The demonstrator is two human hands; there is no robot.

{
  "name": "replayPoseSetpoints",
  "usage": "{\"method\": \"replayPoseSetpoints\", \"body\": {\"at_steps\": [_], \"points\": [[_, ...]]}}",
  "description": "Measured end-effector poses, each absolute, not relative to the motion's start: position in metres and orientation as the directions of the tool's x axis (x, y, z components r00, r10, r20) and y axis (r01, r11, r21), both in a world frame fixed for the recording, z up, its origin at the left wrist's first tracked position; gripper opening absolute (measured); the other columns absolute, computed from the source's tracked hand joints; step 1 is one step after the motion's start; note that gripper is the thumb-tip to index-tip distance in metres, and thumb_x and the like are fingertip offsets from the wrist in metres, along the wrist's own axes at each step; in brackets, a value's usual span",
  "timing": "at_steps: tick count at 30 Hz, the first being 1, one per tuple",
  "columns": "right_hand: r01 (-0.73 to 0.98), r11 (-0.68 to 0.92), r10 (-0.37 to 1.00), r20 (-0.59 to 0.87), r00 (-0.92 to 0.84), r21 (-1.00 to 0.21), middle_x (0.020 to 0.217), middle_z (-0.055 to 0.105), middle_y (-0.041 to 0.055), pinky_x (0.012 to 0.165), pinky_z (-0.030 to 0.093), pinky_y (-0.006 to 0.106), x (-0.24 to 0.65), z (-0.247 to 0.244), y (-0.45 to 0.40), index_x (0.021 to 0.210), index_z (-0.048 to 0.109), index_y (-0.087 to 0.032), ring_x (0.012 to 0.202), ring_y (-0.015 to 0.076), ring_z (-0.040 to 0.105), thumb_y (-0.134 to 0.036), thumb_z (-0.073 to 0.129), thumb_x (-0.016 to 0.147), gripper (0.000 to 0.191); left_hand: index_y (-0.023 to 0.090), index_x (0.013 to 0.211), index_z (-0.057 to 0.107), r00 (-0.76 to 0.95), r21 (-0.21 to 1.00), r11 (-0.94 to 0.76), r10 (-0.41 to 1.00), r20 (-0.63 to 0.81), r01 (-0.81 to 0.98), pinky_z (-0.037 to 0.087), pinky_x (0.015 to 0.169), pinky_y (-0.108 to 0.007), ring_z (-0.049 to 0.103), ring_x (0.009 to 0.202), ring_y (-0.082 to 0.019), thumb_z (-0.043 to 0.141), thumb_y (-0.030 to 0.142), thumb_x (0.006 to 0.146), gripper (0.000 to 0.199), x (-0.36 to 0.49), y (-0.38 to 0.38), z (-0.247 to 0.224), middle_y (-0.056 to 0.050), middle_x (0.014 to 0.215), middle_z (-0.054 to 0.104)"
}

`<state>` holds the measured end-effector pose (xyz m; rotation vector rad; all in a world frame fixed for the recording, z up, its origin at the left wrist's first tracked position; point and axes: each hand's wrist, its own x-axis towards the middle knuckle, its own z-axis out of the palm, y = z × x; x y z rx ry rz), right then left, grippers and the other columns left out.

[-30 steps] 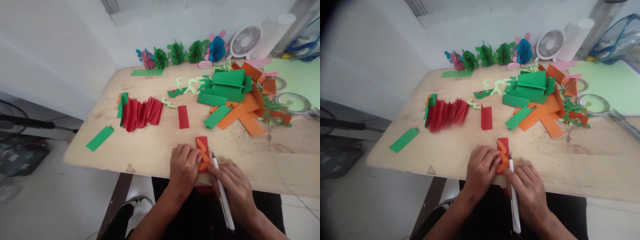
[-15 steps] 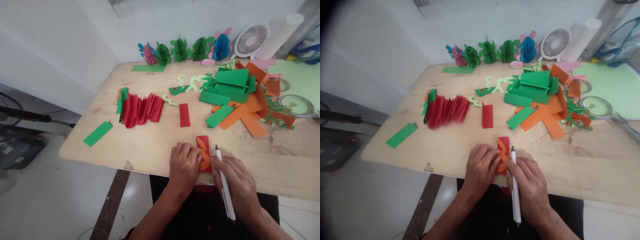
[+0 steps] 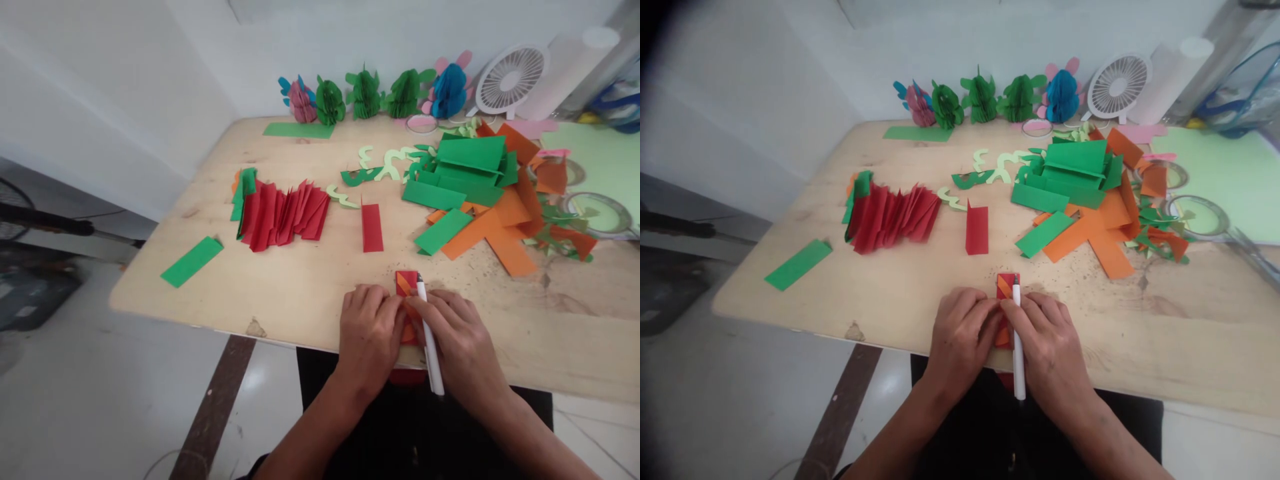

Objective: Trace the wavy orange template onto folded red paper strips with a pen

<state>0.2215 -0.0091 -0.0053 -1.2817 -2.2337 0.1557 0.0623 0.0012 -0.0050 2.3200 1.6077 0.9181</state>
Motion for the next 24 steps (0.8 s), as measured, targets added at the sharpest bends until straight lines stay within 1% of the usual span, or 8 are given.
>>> {"method": "replayPoseSetpoints", "body": {"at_steps": [4,9,13,18,24], "points": [[0.764,0.534,0.83,0.398,-0.392,-0.362,0.106,0.07,0.0113,0.084,0.045,0.042,0.222,-0.007,-0.009,0.124,0.059,-0.018,0.105,0.0274,0.058,-0.016,0.045,0.094,0.033,0.017,0.091,0.065,0.257,0.459,-0.434,0.881,0.398,0.775,0.043,0.072,-0.036,0.053,0.081,-0.02,0.051,0.019,0.095,0.015,0.057,0.002,-0.004,-0.005,0.082,0.06],[0.775,0.523,0.837,0.388,-0.386,-0.355,0.107,0.07,0.0112,0.085,0.044,0.041,0.222,-0.007,-0.01,0.122,0.059,-0.018,0.105,0.0272,0.057,-0.015,0.046,0.094,0.031,0.016,0.096,0.066,0.266,0.453,-0.441,0.877,0.399,0.775,0.043,0.075,-0.038,0.053,0.083,-0.021,0.053,0.019,0.094,0.013,0.053,0.001,-0.003,-0.005,0.086,0.061],[0.779,0.518,0.841,0.376,-0.389,-0.352,0.107,0.07,0.011,0.085,0.044,0.041,0.222,-0.007,-0.01,0.122,0.06,-0.019,0.106,0.0272,0.057,-0.016,0.047,0.094,0.031,0.017,0.1,0.065,0.274,0.46,-0.432,0.887,0.372,0.776,0.043,0.077,-0.039,0.054,0.086,-0.022,0.053,0.022,0.094,0.015,0.052,0.001,-0.004,-0.006,0.088,0.061],[0.786,0.515,0.842,0.372,-0.391,-0.341,0.106,0.071,0.0107,0.084,0.043,0.039,0.221,-0.005,-0.009,0.117,0.061,-0.018,0.105,0.0268,0.057,-0.016,0.046,0.095,0.027,0.016,0.1,0.065,0.277,0.47,-0.44,0.884,0.376,0.765,0.043,0.078,-0.039,0.053,0.087,-0.022,0.052,0.022,0.095,0.016,0.05,0.001,-0.005,-0.005,0.088,0.06],[0.778,0.537,0.829,0.373,-0.417,-0.325,0.104,0.07,0.0107,0.083,0.043,0.039,0.222,-0.004,-0.007,0.118,0.06,-0.018,0.104,0.0267,0.057,-0.017,0.045,0.095,0.027,0.016,0.103,0.066,0.28,0.479,-0.427,0.894,0.349,0.767,0.044,0.08,-0.039,0.055,0.089,-0.022,0.054,0.023,0.094,0.017,0.049,0.0,-0.006,-0.006,0.09,0.06]]}}
